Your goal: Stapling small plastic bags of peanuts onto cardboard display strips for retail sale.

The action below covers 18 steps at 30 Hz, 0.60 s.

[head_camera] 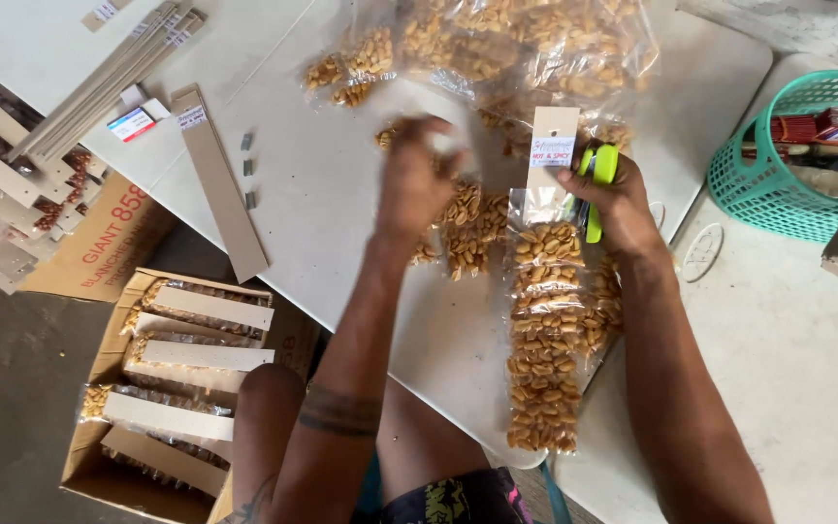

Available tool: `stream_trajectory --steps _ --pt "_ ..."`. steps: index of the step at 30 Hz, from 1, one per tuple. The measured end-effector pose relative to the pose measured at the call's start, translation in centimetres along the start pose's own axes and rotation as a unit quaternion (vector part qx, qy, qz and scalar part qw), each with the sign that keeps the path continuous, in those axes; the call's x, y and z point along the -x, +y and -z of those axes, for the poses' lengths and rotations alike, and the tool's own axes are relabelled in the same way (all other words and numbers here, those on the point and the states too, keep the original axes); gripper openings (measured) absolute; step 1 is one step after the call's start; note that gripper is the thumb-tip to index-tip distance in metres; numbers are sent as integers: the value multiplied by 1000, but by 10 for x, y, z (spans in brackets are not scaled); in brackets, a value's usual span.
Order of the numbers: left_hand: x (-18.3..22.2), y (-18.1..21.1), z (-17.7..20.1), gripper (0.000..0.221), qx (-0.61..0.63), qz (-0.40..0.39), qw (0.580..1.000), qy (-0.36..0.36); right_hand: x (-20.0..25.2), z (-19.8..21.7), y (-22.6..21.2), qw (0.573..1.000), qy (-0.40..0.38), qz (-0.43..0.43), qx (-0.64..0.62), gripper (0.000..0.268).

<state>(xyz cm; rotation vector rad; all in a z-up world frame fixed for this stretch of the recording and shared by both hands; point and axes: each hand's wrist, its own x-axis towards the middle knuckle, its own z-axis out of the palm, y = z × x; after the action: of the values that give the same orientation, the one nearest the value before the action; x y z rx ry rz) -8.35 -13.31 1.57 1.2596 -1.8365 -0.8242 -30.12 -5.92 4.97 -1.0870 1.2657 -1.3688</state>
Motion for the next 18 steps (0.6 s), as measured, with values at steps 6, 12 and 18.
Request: stream_trajectory --steps 6,12,18 --pt "-62 -84 28 72 -350 92 931 45 -11 -6 8 995 -41 84 -31 33" --pt "-44 -41 56 37 -114 178 977 -28 -17 4 23 991 -54 111 -55 32" --pt "6 47 32 18 179 53 982 4 -13 8 27 993 -27 90 -73 21"
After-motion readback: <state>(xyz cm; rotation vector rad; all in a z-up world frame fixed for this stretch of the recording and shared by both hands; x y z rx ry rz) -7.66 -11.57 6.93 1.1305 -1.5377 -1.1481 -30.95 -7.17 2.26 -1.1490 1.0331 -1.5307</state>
